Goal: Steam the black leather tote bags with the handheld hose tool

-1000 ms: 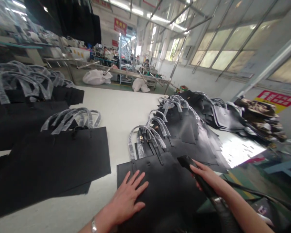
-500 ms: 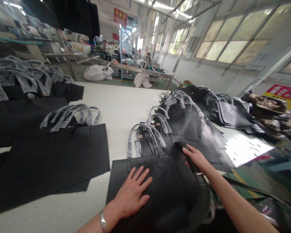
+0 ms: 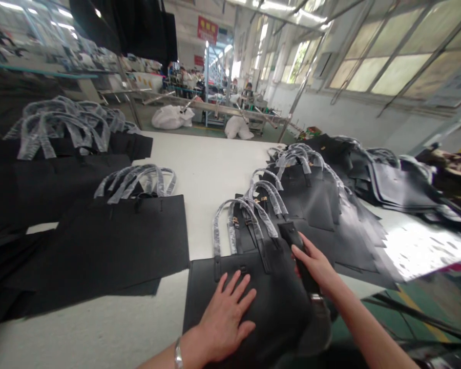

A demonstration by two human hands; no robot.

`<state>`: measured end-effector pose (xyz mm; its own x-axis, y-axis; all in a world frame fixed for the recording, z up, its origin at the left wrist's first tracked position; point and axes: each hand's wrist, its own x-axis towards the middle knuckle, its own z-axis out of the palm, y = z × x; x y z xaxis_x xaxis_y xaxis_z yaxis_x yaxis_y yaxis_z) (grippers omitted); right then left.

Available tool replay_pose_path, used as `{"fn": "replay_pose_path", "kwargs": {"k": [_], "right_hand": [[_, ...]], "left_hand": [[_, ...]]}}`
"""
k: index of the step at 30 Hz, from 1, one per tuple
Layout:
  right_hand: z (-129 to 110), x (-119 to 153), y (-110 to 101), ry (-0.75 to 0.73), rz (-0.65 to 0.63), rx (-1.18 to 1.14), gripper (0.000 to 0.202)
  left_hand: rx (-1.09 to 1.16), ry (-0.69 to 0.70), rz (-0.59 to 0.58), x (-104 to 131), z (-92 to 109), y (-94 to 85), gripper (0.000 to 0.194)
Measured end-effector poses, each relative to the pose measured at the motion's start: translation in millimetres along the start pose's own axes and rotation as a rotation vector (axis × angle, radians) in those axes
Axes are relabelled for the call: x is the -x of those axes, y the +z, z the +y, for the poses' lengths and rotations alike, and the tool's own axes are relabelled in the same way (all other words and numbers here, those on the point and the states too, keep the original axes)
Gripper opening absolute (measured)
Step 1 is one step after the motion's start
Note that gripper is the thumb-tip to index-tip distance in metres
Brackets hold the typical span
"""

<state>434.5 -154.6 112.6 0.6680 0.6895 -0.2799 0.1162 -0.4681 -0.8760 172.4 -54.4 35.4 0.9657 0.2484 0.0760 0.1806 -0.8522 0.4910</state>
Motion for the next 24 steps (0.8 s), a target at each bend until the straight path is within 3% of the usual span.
{"fn": "replay_pose_path", "kwargs": {"k": [4,6,8,10,13,16,20,24], "right_hand": [[14,21,23,-0.014,-0.044,-0.105,0.080],[27,32,35,-0.005,-0.077,-0.087,0.083],[37,41,46,-0.024,-0.091,-0.014,0.082],[42,47,51,-0.032,-0.079,0.070,0.079],[36,52,41,0.037,-0.107,0.143,0.077],[22,51,19,0.157,-0.222,0.155,0.072],[-2,39,-3,0.276,-0.369,0.120,0.060],[-22,18,3,0.310,-0.446,0.096,0.051]], "left_hand": [[0.136,-0.185,0.160,-32,-23,-22.4,0.032],[0.096,-0.213,0.270,-61,-46,-38.8,0.029],[-0.023,-0.157,0.311,-93,-70,-54.3,0.036],[-0.167,-0.055,0.278,-120,-89,-66.3,0.047],[-0.368,0.125,0.105,-147,-105,-73.9,0.049],[-0.463,0.192,-0.017,-153,-109,-68.0,0.038],[-0.536,0.160,0.044,-144,-106,-50.3,0.043],[-0.616,0.128,0.078,-138,-104,-38.8,0.047]]}}
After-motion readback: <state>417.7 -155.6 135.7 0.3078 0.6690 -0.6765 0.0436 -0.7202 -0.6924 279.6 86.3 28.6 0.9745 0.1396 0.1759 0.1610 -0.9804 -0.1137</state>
